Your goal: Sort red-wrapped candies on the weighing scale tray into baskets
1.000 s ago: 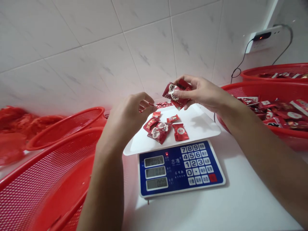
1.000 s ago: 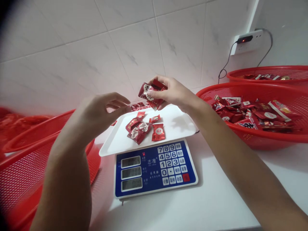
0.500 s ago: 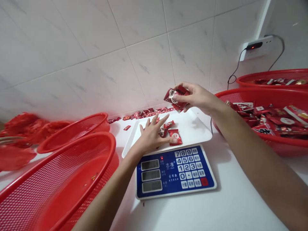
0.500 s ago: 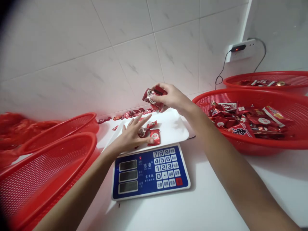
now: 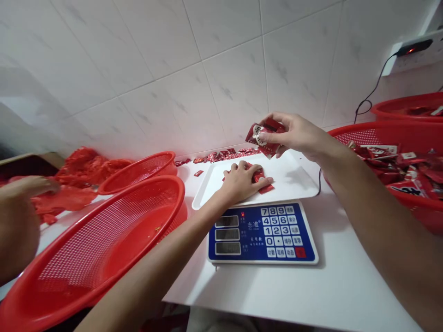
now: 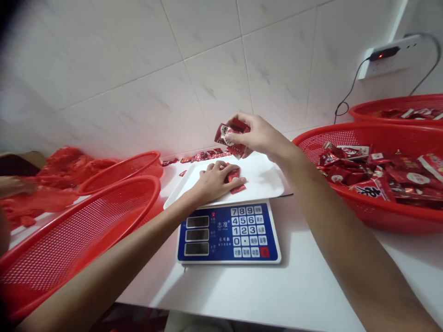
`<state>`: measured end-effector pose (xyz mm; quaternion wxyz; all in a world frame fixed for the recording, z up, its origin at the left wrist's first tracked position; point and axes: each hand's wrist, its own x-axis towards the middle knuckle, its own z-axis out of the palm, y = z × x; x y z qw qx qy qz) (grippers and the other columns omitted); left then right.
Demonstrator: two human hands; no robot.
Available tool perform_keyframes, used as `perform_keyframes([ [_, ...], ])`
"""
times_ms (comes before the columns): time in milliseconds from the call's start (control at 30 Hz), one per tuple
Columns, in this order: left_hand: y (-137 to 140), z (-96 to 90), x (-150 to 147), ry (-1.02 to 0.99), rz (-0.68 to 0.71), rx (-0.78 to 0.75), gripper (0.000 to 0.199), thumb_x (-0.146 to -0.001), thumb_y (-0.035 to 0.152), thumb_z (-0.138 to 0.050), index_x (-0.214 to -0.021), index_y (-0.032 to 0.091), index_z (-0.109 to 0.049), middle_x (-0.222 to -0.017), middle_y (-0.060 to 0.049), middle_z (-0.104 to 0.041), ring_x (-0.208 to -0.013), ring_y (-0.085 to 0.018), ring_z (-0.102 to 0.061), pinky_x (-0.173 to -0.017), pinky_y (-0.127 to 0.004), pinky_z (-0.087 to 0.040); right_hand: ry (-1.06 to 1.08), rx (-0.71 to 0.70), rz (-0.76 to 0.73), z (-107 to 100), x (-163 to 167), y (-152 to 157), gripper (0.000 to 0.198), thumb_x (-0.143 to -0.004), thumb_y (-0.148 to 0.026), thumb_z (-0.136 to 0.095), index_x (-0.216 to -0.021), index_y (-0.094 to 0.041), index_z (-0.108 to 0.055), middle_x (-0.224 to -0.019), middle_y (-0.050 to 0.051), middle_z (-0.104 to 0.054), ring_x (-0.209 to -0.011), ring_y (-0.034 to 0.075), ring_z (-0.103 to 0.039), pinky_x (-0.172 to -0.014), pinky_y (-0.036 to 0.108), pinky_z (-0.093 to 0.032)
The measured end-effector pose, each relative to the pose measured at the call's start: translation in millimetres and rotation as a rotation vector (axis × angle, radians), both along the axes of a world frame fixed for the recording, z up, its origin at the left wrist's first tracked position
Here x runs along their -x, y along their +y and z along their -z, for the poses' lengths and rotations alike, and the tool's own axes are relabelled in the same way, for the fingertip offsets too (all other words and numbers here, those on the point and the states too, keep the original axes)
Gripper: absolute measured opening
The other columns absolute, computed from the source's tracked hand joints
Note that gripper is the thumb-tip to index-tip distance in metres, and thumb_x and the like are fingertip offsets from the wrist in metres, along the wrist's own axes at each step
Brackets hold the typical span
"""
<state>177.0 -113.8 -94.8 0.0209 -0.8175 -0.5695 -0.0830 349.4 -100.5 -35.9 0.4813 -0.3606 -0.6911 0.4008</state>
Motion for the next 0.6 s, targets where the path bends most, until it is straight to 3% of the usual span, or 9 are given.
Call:
perform_keyframes([
  [167,-1,-0.5,2,0.026,0.002,-0.078,0.036,-0.098,0.045,-0.048,-0.123,0.025,-0.065,-0.122,-0.015,-0.058,-0.101,-0.033,-0.061,-0.088,-0.049,-0.049,-0.013,-0.012,0.001,0,1,0,0.011,-0.088,-0.013,-0.066,-0.098,-0.017,-0.061,-0.079,0.003,-0.065,-0.065,0.012,-0.061,-0.047,0.020,-0.046],
  [433,3,-8.8,6,0.108,0.144,-0.149,0.028,-0.099,0.032,-0.048,-0.109,0.020,-0.071,-0.100,-0.011,-0.066,-0.079,-0.021,-0.062,-0.071,-0.033,-0.046,-0.023,-0.018,-0.015,0,-2,-1,0.009,-0.088,-0.013,-0.065,-0.096,-0.016,-0.061,-0.085,0.003,-0.064,-0.063,0.011,-0.060,-0.047,0.020,-0.048],
  [600,8,-36.2,25,0.146,0.174,-0.200,0.024,-0.096,0.026,-0.050,-0.103,0.019,-0.073,-0.097,-0.009,-0.072,-0.075,-0.018,-0.062,-0.064,-0.028,-0.041,-0.030,-0.043,-0.048,3,-4,4,0.010,-0.089,-0.015,-0.063,-0.098,-0.016,-0.060,-0.085,0.003,-0.064,-0.064,0.011,-0.061,-0.047,0.020,-0.049],
])
